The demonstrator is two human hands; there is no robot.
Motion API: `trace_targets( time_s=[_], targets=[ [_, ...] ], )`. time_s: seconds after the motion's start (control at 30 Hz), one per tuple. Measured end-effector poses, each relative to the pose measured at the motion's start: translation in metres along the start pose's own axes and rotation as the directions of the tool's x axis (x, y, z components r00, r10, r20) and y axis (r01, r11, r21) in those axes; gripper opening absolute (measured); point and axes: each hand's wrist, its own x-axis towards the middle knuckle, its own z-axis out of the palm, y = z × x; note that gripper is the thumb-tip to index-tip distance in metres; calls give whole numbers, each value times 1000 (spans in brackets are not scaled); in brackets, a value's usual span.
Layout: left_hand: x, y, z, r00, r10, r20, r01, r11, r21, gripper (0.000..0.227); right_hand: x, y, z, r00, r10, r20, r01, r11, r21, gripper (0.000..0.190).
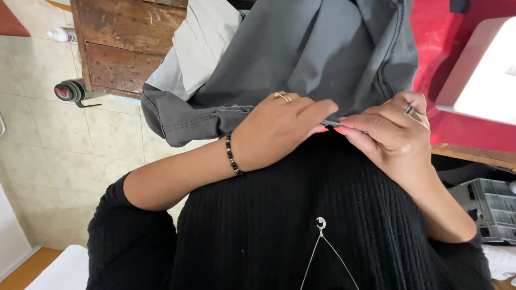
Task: Trimming loose threads from a grey garment using small hand snips on a sewing floor
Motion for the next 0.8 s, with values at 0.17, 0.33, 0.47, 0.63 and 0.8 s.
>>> trace_targets(
  time_s=[0.17,0.33,0.47,0.63,0.8],
  targets=[
    [-4,-4,21,996,18,-86,-22,999,-44,18,-1,12,-1,999,-20,34,21,1000,-15,9],
    [-2,-5,18,995,-53,-87,37,983,-177,22,1,20,-4,999,-1,44,1,1000,-16,11],
    [2,-4,7,993,-1,-116,-4,999,-50,17,-1,21,-9,995,30,98,-30,1000,-3,25],
    [-4,-9,1,999,-49,10,49,998,-33,32,-4,20,-15,992,49,114,-44,998,-47,12],
    [-5,-6,-7,997,-77,13,78,992,-94,27,-9,22,-11,996,58,72,-58,998,-4,7]
  ],
)
